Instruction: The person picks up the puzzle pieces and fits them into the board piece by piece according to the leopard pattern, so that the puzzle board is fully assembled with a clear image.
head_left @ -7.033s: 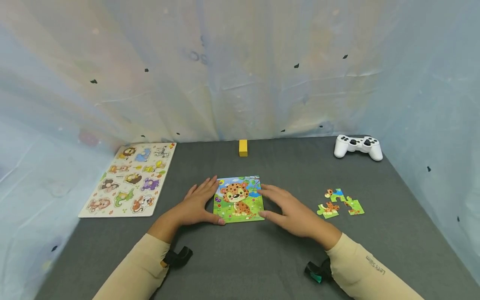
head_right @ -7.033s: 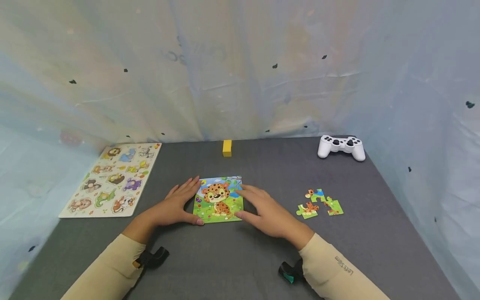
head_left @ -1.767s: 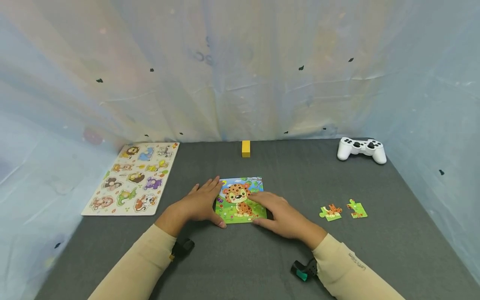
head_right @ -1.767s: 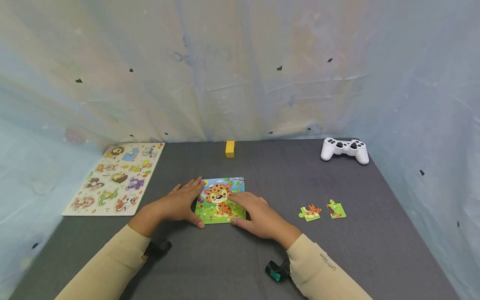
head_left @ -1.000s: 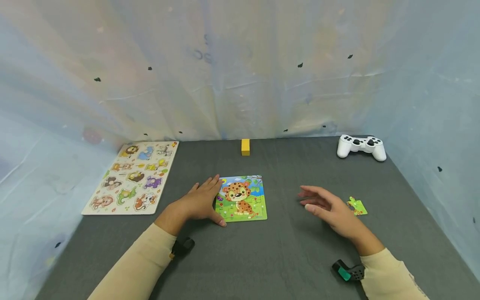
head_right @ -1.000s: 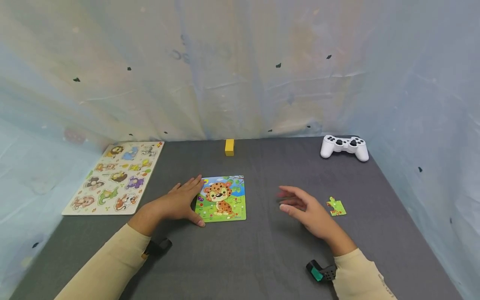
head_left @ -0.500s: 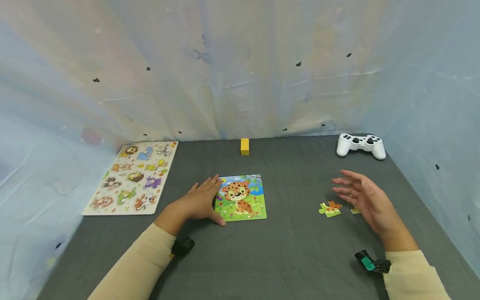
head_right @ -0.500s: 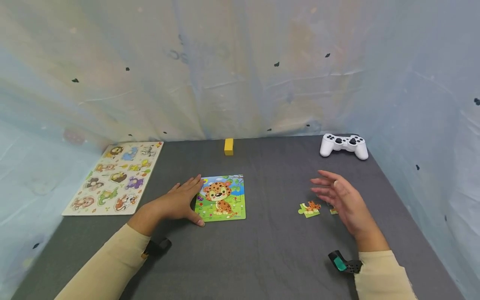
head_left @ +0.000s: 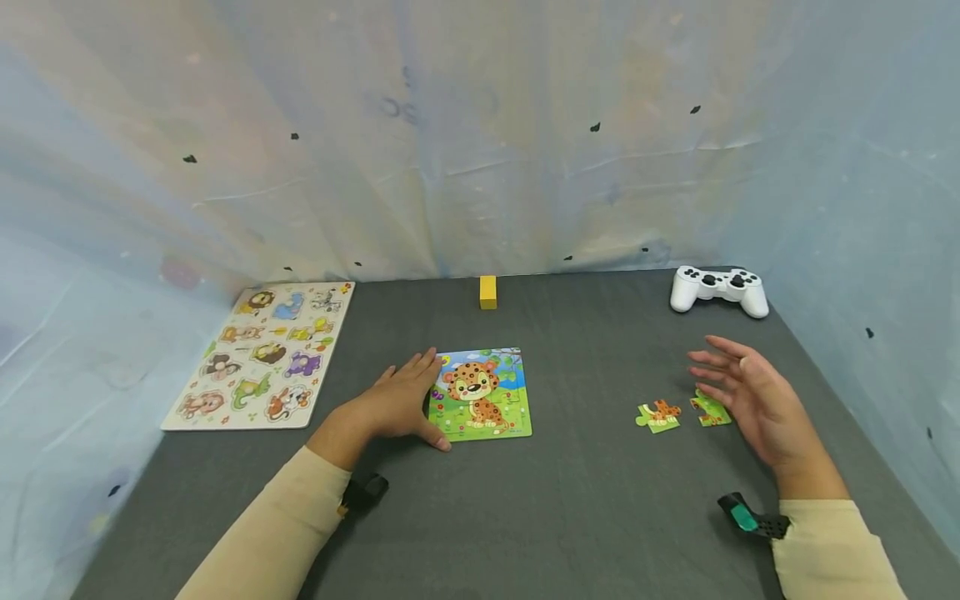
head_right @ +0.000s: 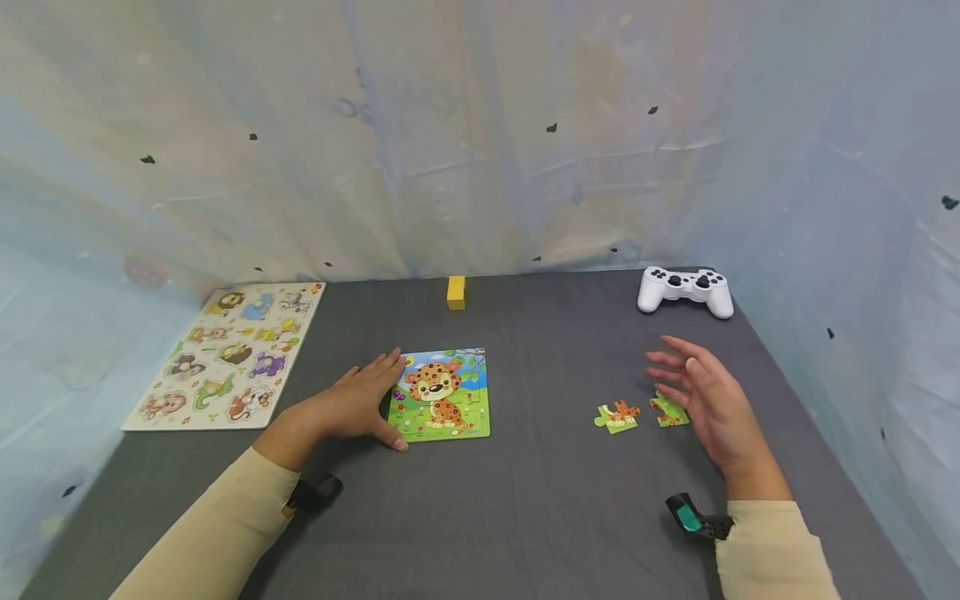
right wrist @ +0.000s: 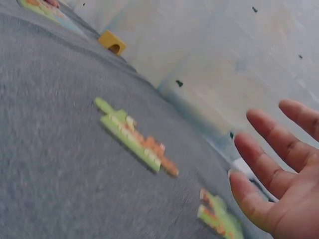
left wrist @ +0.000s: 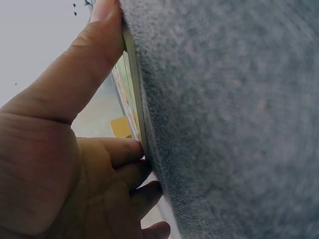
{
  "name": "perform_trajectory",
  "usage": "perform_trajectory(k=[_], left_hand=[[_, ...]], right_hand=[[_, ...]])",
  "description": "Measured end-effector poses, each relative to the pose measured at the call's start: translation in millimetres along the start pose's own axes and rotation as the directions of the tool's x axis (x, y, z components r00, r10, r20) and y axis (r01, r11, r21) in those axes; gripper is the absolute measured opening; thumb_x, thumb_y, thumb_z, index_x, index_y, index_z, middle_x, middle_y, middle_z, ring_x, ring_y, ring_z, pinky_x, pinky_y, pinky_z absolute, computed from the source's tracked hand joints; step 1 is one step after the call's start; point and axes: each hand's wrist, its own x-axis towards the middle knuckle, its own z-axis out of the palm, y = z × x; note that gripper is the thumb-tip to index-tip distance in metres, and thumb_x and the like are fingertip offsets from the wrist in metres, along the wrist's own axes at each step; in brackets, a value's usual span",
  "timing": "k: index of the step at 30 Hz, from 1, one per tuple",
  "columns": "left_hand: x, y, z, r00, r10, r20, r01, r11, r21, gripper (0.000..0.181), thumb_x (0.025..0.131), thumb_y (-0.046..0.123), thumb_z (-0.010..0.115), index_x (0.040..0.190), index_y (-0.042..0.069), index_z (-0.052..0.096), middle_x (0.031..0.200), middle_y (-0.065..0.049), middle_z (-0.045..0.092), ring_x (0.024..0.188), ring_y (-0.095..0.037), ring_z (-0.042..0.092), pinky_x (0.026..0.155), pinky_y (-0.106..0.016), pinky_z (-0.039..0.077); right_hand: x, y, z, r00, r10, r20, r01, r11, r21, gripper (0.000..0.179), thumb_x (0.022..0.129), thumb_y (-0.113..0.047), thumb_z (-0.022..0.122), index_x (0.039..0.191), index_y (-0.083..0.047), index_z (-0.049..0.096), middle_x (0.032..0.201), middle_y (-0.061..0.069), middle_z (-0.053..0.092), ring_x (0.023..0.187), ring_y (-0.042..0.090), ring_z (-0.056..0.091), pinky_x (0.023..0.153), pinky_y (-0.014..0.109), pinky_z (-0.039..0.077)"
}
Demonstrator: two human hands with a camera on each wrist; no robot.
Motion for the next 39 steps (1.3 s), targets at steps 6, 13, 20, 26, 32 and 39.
perform_trajectory(k=[6, 13, 20, 26, 32, 39], left_hand=[[-0.1, 0.5, -1.3, 1.000, -0.004, 0.001, 0.004, 1.000, -0.004, 0.142, 0.076, 0.059, 0.098, 0.174, 0.002, 0.015, 0.180, -0.019, 0.005, 0.165, -0.040, 0.006, 0.126, -0.068, 0.007], [0.2, 1.9, -3.6, 1.000, 0.001, -0.002, -0.001, 1.000, -0.003, 0.141, 0.076, 0.058, 0.099, 0.175, 0.002, 0.014, 0.180, -0.019, 0.004, 0.165, -0.040, 0.005, 0.126, -0.068, 0.007], [0.7, 1.8, -1.9, 1.000, 0.005, 0.000, -0.005, 1.000, -0.007, 0.141, 0.076, 0.058, 0.099, 0.175, 0.002, 0.015, 0.180, -0.018, 0.005, 0.165, -0.040, 0.005, 0.127, -0.067, 0.007], [1.4, 1.5, -1.2, 1.000, 0.003, -0.001, -0.003, 1.000, -0.004, 0.141, 0.075, 0.057, 0.099, 0.174, 0.001, 0.015, 0.180, -0.020, 0.005, 0.164, -0.041, 0.006, 0.126, -0.068, 0.007], [1.1, -0.2, 0.3, 1.000, -0.001, -0.001, 0.001, 1.000, -0.006, 0.141, 0.076, 0.058, 0.099, 0.175, 0.002, 0.014, 0.180, -0.018, 0.004, 0.165, -0.040, 0.005, 0.127, -0.067, 0.007], [0.7, -0.8, 1.2, 1.000, 0.003, -0.005, -0.003, 1.000, -0.010, 0.141, 0.075, 0.058, 0.099, 0.174, 0.001, 0.015, 0.180, -0.019, 0.005, 0.164, -0.041, 0.006, 0.126, -0.068, 0.008]], right_hand=[[-0.2, 10, -9, 0.995, 0.083, 0.047, -0.077, 0.989, -0.129, 0.046, 0.119, -0.009, 0.032, 0.161, 0.001, 0.047, 0.146, 0.011, 0.066, 0.132, 0.022, 0.063, 0.105, 0.028, 0.051], [0.6, 11, -2, 0.955, 0.280, 0.099, -0.183, 0.815, -0.549, 0.052, 0.110, -0.010, 0.067, 0.159, -0.001, 0.052, 0.154, 0.013, 0.058, 0.136, 0.007, 0.054, 0.102, 0.016, 0.043], [4.2, 10, 11, 0.933, 0.316, 0.171, -0.063, 0.612, -0.788, 0.061, 0.096, -0.021, 0.088, 0.151, -0.008, 0.064, 0.161, 0.017, 0.046, 0.146, 0.043, 0.036, 0.111, 0.057, 0.035], [6.0, 10, 23, 0.941, 0.301, 0.158, -0.039, 0.556, -0.830, 0.041, 0.097, -0.017, 0.087, 0.135, -0.010, 0.073, 0.157, 0.019, 0.049, 0.137, 0.047, 0.040, 0.101, 0.069, 0.036], [7.8, 9, 32, 0.960, 0.266, 0.092, -0.078, 0.565, -0.821, 0.026, 0.099, -0.014, 0.084, 0.124, -0.012, 0.074, 0.128, 0.009, 0.067, 0.112, 0.030, 0.059, 0.091, 0.048, 0.049], [8.1, 17, 49, 0.971, 0.240, 0.022, -0.165, 0.727, -0.667, 0.027, 0.103, -0.013, 0.080, 0.127, -0.003, 0.072, 0.104, 0.007, 0.071, 0.072, 0.016, 0.064, 0.061, 0.031, 0.054]])
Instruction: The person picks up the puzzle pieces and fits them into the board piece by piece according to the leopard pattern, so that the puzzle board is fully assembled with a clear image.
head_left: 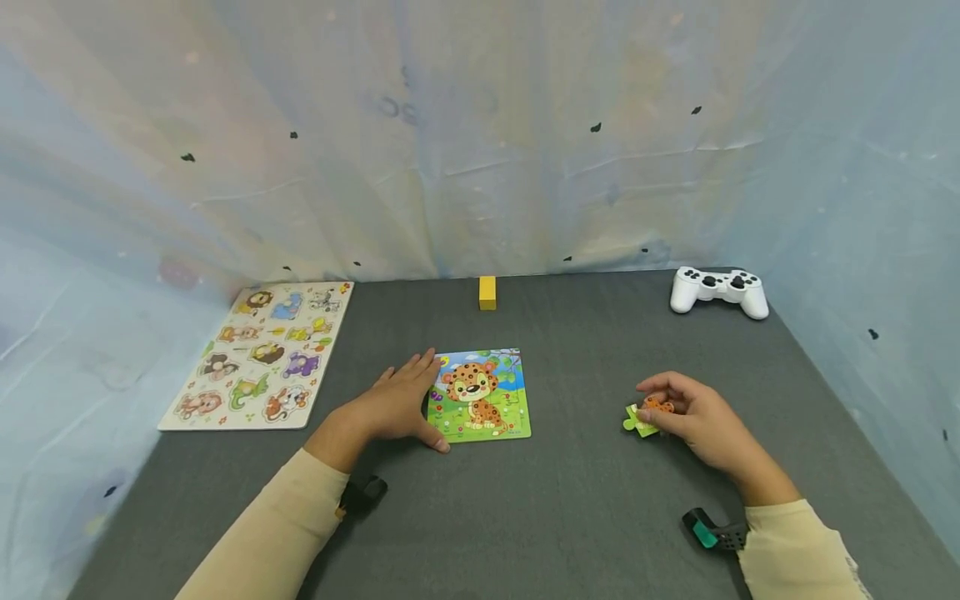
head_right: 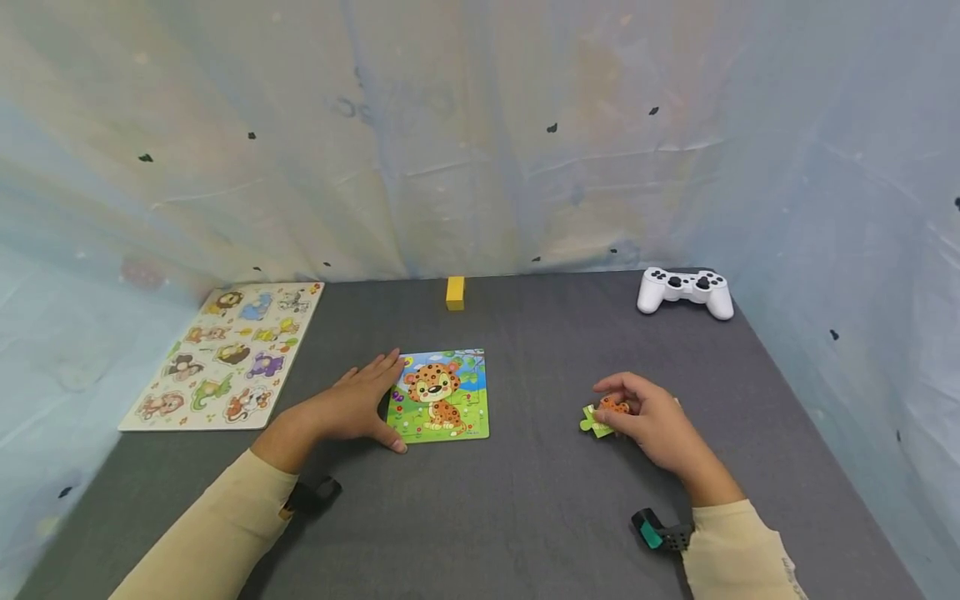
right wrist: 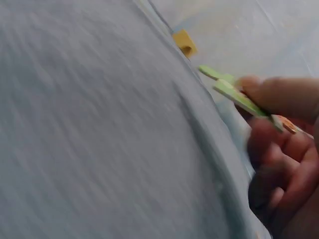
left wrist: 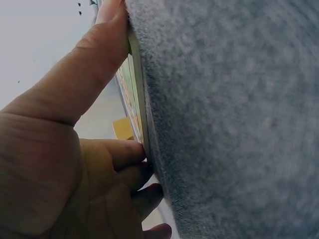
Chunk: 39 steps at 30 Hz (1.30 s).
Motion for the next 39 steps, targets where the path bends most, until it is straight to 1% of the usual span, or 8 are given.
perform_trajectory(k=[4, 7, 11, 15, 19, 25, 31, 39], left_hand=[[0.5, -0.4, -0.3, 1.000, 0.007, -0.006, -0.007, 1.000, -0.003, 0.141, 0.076, 0.058, 0.099, 0.174, 0.000, 0.016, 0.180, -0.021, 0.007, 0.164, -0.042, 0.007, 0.126, -0.069, 0.009], [0.7, -0.6, 0.0, 1.000, 0.006, -0.006, -0.006, 1.000, -0.002, 0.141, 0.076, 0.058, 0.099, 0.174, -0.001, 0.016, 0.180, -0.021, 0.007, 0.164, -0.042, 0.008, 0.126, -0.069, 0.010], [0.8, -0.3, 0.2, 1.000, 0.002, -0.005, -0.002, 1.000, 0.002, 0.141, 0.076, 0.058, 0.098, 0.174, 0.000, 0.016, 0.180, -0.021, 0.006, 0.164, -0.042, 0.007, 0.126, -0.069, 0.010], [0.1, 0.2, -0.9, 1.000, 0.002, -0.003, -0.002, 1.000, 0.009, 0.141, 0.076, 0.058, 0.099, 0.174, 0.000, 0.016, 0.180, -0.021, 0.006, 0.164, -0.042, 0.007, 0.126, -0.069, 0.010], [0.3, 0.6, -0.5, 1.000, 0.001, 0.003, -0.001, 1.000, 0.015, 0.142, 0.075, 0.059, 0.099, 0.174, 0.001, 0.015, 0.180, -0.020, 0.006, 0.164, -0.041, 0.007, 0.126, -0.068, 0.009], [1.6, 0.2, -0.1, 1.000, -0.001, 0.005, 0.001, 1.000, 0.017, 0.142, 0.075, 0.060, 0.098, 0.174, 0.001, 0.015, 0.180, -0.020, 0.005, 0.164, -0.041, 0.007, 0.125, -0.070, 0.010], [1.9, 1.1, -1.3, 1.000, -0.005, 0.010, 0.005, 1.000, 0.008, 0.142, 0.075, 0.059, 0.098, 0.174, 0.001, 0.015, 0.180, -0.020, 0.005, 0.164, -0.041, 0.006, 0.124, -0.072, 0.010], [2.0, -1.2, -1.6, 1.000, -0.004, 0.008, 0.004, 1.000, 0.014, 0.143, 0.075, 0.060, 0.098, 0.174, 0.001, 0.014, 0.180, -0.019, 0.005, 0.165, -0.040, 0.006, 0.125, -0.071, 0.010]], right_hand=[[4.3, -5, 15, 1.000, 0.018, 0.008, -0.019, 0.991, 0.131, 0.025, 0.103, -0.011, 0.080, 0.123, 0.001, 0.073, 0.098, 0.011, 0.075, 0.058, 0.020, 0.060, 0.053, 0.034, 0.054], [7.7, -10, 27, 0.999, 0.021, 0.030, -0.027, 0.979, 0.204, 0.026, 0.105, -0.009, 0.077, 0.126, 0.005, 0.072, 0.097, 0.014, 0.076, 0.061, 0.024, 0.067, 0.057, 0.036, 0.059], [10.7, -18, 40, 0.998, 0.018, 0.055, -0.031, 0.970, 0.240, 0.026, 0.106, -0.010, 0.075, 0.127, 0.004, 0.072, 0.095, 0.014, 0.076, 0.063, 0.028, 0.070, 0.057, 0.037, 0.060], [14.1, -28, 55, 0.997, -0.003, 0.073, -0.015, 0.969, 0.246, 0.015, 0.104, -0.011, 0.078, 0.114, 0.000, 0.074, 0.086, 0.013, 0.075, 0.059, 0.026, 0.065, 0.053, 0.034, 0.055], [19.2, -36, 74, 0.994, -0.011, 0.110, -0.022, 0.956, 0.293, 0.012, 0.103, -0.008, 0.078, 0.109, 0.002, 0.073, 0.091, 0.014, 0.075, 0.066, 0.024, 0.070, 0.059, 0.034, 0.060], [32.1, -48, 102, 0.985, -0.012, 0.174, -0.059, 0.917, 0.395, 0.017, 0.108, -0.005, 0.070, 0.119, 0.007, 0.071, 0.101, 0.019, 0.077, 0.081, 0.032, 0.078, 0.072, 0.039, 0.065], [47.8, -60, 123, 0.990, -0.039, 0.135, -0.024, 0.901, 0.434, 0.016, 0.105, -0.003, 0.073, 0.116, 0.007, 0.068, 0.093, 0.020, 0.075, 0.079, 0.034, 0.078, 0.070, 0.040, 0.065], [65.8, -73, 151, 0.993, 0.052, 0.104, -0.097, 0.868, 0.487, 0.016, 0.105, 0.001, 0.071, 0.117, 0.010, 0.065, 0.096, 0.021, 0.074, 0.090, 0.038, 0.080, 0.074, 0.041, 0.065]])
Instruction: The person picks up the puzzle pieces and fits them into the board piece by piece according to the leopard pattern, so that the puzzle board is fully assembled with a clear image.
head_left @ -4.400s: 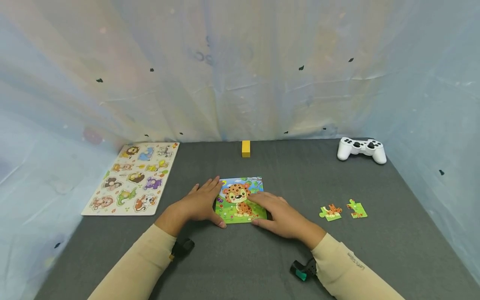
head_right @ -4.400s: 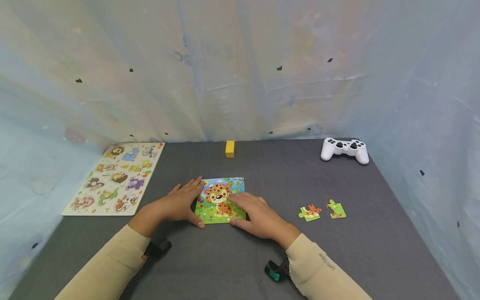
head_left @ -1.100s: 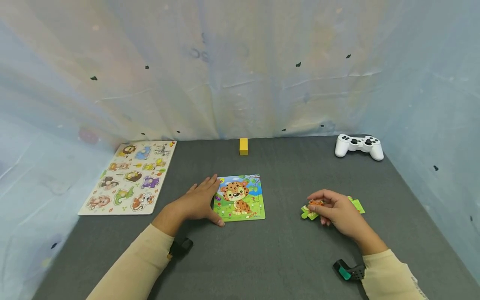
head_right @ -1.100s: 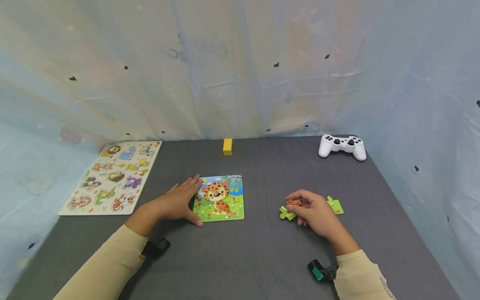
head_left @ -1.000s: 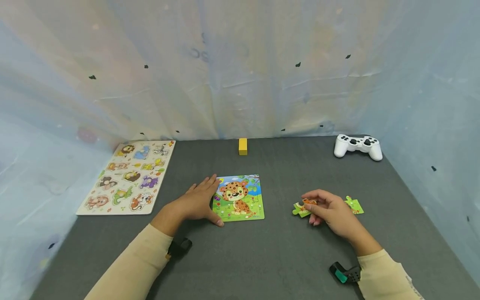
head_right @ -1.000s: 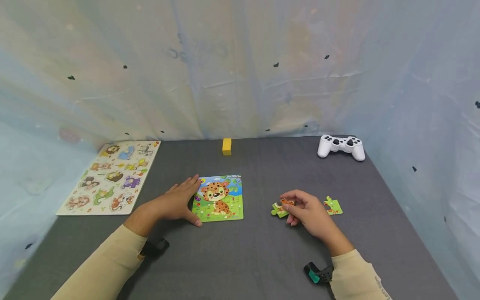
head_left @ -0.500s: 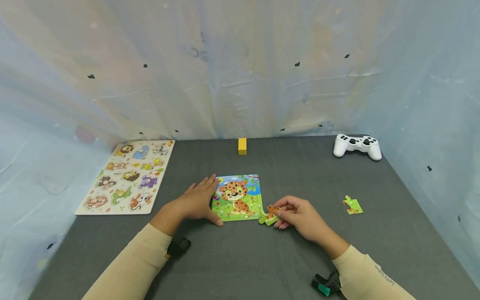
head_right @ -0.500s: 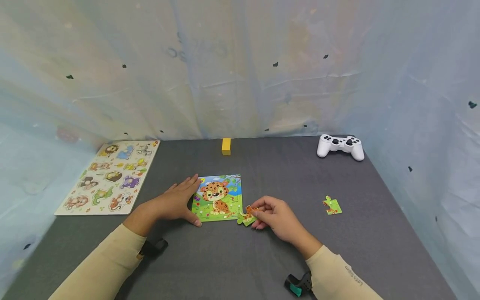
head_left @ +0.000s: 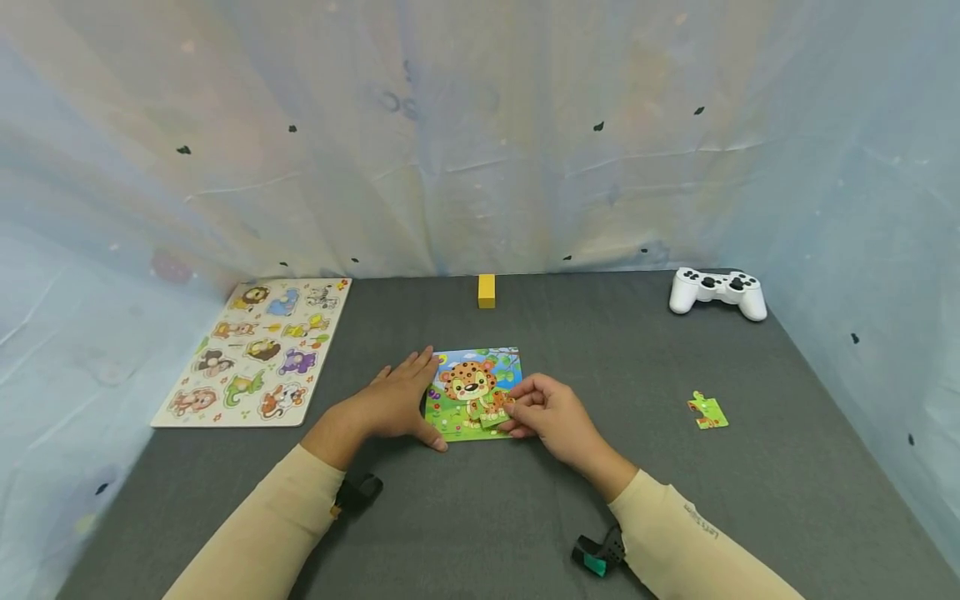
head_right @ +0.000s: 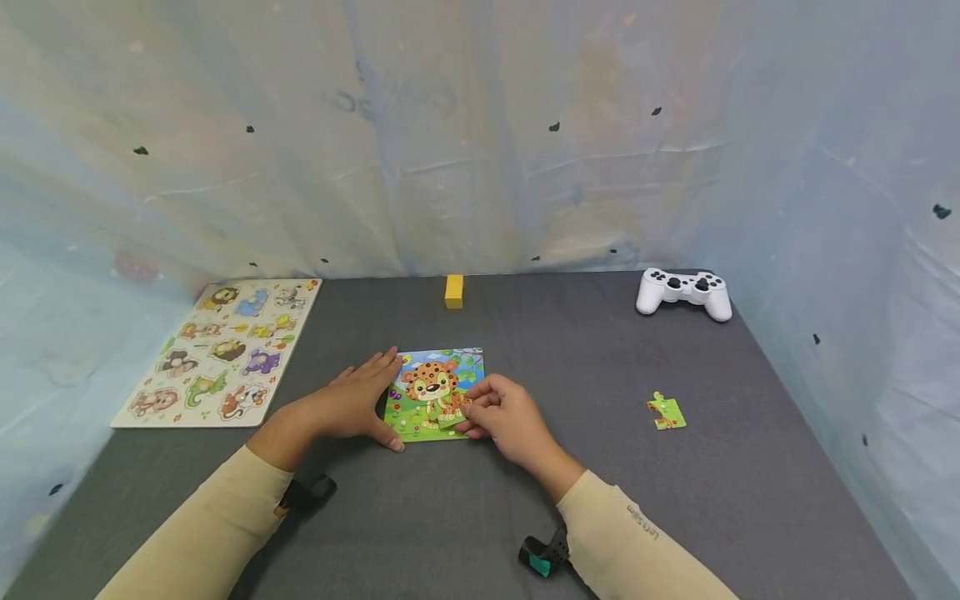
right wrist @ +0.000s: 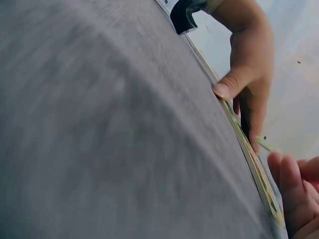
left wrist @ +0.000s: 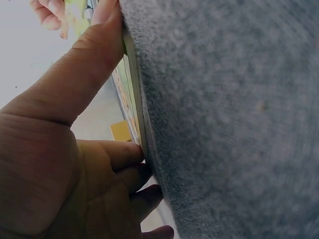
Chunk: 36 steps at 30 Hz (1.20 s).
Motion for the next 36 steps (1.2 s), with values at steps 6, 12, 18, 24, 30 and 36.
perform_trajectory(k=[6, 12, 18, 24, 30, 36], left_hand=[[0.0, 0.3, -0.1, 1.000, 0.004, -0.004, -0.004, 1.000, 0.003, 0.143, 0.075, 0.061, 0.098, 0.174, 0.000, 0.015, 0.180, -0.021, 0.005, 0.164, -0.041, 0.007, 0.125, -0.070, 0.010], [0.4, -0.5, -0.2, 1.000, -0.002, -0.004, 0.002, 1.000, 0.008, 0.143, 0.075, 0.062, 0.098, 0.174, 0.001, 0.014, 0.180, -0.020, 0.005, 0.165, -0.040, 0.006, 0.125, -0.070, 0.010], [-0.6, 0.5, -0.7, 1.000, -0.002, -0.004, 0.002, 1.000, -0.005, 0.142, 0.076, 0.061, 0.097, 0.174, 0.002, 0.014, 0.180, -0.019, 0.004, 0.165, -0.040, 0.005, 0.126, -0.069, 0.009], [-1.1, 2.1, -0.7, 1.000, -0.010, -0.013, 0.010, 1.000, -0.007, 0.142, 0.075, 0.059, 0.099, 0.174, 0.001, 0.015, 0.180, -0.019, 0.004, 0.165, -0.040, 0.006, 0.126, -0.069, 0.009], [0.0, 2.0, 2.3, 1.000, -0.012, -0.023, 0.012, 1.000, -0.003, 0.143, 0.074, 0.059, 0.099, 0.174, -0.001, 0.017, 0.180, -0.020, 0.007, 0.164, -0.040, 0.008, 0.126, -0.069, 0.011], [0.9, 0.4, 3.4, 1.000, -0.016, -0.021, 0.016, 1.000, 0.007, 0.143, 0.074, 0.061, 0.099, 0.173, -0.001, 0.017, 0.180, -0.020, 0.008, 0.164, -0.040, 0.009, 0.126, -0.068, 0.012]], right_hand=[[7.7, 0, 16, 1.000, 0.030, -0.005, -0.030, 0.999, -0.011, 0.011, 0.105, 0.002, 0.070, 0.113, 0.008, 0.066, 0.093, 0.020, 0.074, 0.084, 0.033, 0.080, 0.073, 0.039, 0.065], [11.5, 0, 25, 1.000, 0.007, -0.013, -0.008, 0.999, -0.048, 0.010, 0.104, 0.002, 0.071, 0.110, 0.008, 0.066, 0.087, 0.018, 0.074, 0.075, 0.031, 0.078, 0.066, 0.038, 0.065], [7.6, -4, 26, 0.997, -0.040, -0.061, 0.020, 0.957, -0.289, 0.007, 0.104, -0.010, 0.078, 0.106, -0.006, 0.073, 0.081, 0.005, 0.073, 0.063, 0.022, 0.070, 0.054, 0.035, 0.056], [-0.8, -8, 20, 0.961, -0.277, 0.016, 0.222, 0.733, -0.643, 0.013, 0.100, -0.014, 0.083, 0.112, -0.011, 0.079, 0.109, 0.001, 0.071, 0.091, 0.019, 0.068, 0.079, 0.040, 0.058], [-9.9, -10, 19, 0.878, -0.256, 0.405, 0.476, 0.366, -0.800, 0.045, 0.106, -0.031, 0.077, 0.146, -0.012, 0.071, 0.157, 0.007, 0.059, 0.147, 0.032, 0.049, 0.107, 0.059, 0.049], [-13.5, -8, 24, 0.871, -0.144, 0.469, 0.490, 0.319, -0.811, 0.055, 0.109, -0.042, 0.070, 0.158, -0.018, 0.061, 0.167, 0.002, 0.048, 0.156, 0.027, 0.039, 0.109, 0.058, 0.043]])
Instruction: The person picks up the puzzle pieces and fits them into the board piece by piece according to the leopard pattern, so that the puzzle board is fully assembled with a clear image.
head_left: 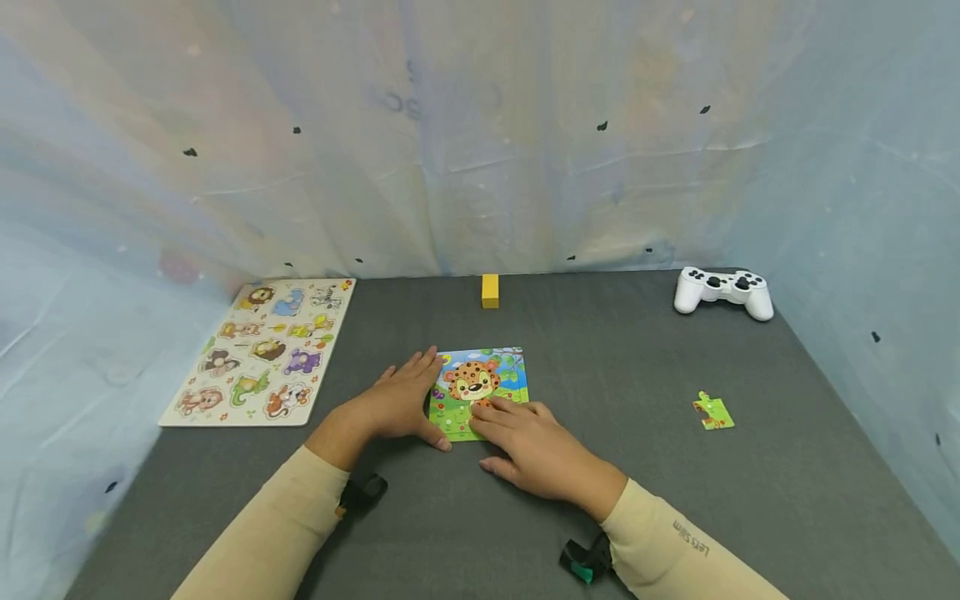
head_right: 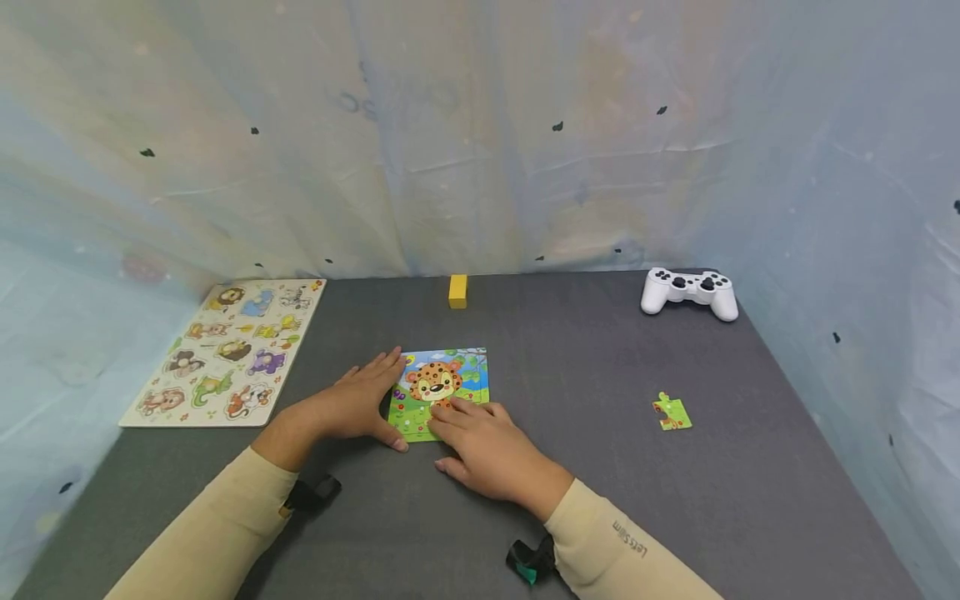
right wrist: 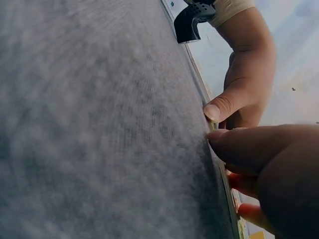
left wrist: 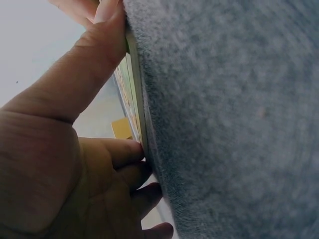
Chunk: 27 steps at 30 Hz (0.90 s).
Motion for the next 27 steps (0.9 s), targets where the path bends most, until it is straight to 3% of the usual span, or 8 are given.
perform_trajectory(k=[4, 9, 16, 22, 27], left_hand=[[-1.1, -0.1, -0.6, 1.000, -0.005, 0.009, 0.005, 1.000, -0.001, 0.142, 0.075, 0.060, 0.098, 0.173, -0.001, 0.017, 0.180, -0.021, 0.008, 0.164, -0.041, 0.009, 0.126, -0.069, 0.012], [-2.7, -0.4, 1.0, 1.000, 0.008, 0.006, -0.008, 1.000, -0.017, 0.141, 0.075, 0.058, 0.099, 0.173, -0.002, 0.018, 0.179, -0.022, 0.009, 0.164, -0.042, 0.009, 0.125, -0.069, 0.013], [-4.3, -0.3, 0.4, 1.000, 0.009, 0.011, -0.008, 1.000, -0.022, 0.142, 0.075, 0.059, 0.099, 0.174, 0.001, 0.016, 0.180, -0.020, 0.006, 0.164, -0.041, 0.007, 0.126, -0.068, 0.011], [-2.6, -1.0, -1.3, 1.000, 0.017, 0.012, -0.016, 1.000, -0.024, 0.143, 0.075, 0.059, 0.099, 0.174, 0.000, 0.014, 0.180, -0.020, 0.005, 0.164, -0.040, 0.006, 0.126, -0.068, 0.011], [-2.3, -2.0, -0.8, 1.000, 0.016, 0.015, -0.016, 0.999, -0.028, 0.143, 0.075, 0.060, 0.098, 0.175, 0.002, 0.013, 0.181, -0.018, 0.004, 0.165, -0.039, 0.004, 0.126, -0.068, 0.010]], right_hand=[[-1.7, 0, 2, 1.000, 0.006, 0.014, -0.007, 0.998, 0.056, 0.057, 0.109, -0.042, 0.069, 0.160, -0.018, 0.059, 0.170, 0.003, 0.045, 0.159, 0.030, 0.033, 0.114, 0.061, 0.039], [-9.4, 5, 4, 0.999, 0.027, 0.027, -0.033, 0.975, 0.218, 0.062, 0.110, -0.044, 0.067, 0.165, -0.020, 0.053, 0.175, 0.004, 0.036, 0.163, 0.030, 0.023, 0.121, 0.064, 0.031], [-34.7, 21, -4, 0.994, 0.082, -0.075, -0.045, 0.913, 0.404, 0.061, 0.110, -0.042, 0.069, 0.164, -0.019, 0.054, 0.173, 0.005, 0.038, 0.159, 0.029, 0.032, 0.120, 0.065, 0.034], [-68.3, 46, -17, 0.953, 0.199, -0.230, -0.071, 0.881, 0.469, 0.056, 0.108, -0.031, 0.075, 0.159, -0.015, 0.059, 0.165, 0.008, 0.050, 0.152, 0.028, 0.045, 0.113, 0.061, 0.044], [-96.1, 76, -31, 0.911, 0.292, -0.292, -0.084, 0.822, 0.563, 0.053, 0.107, -0.013, 0.074, 0.157, -0.009, 0.058, 0.156, 0.010, 0.057, 0.139, 0.032, 0.058, 0.103, 0.043, 0.056]])
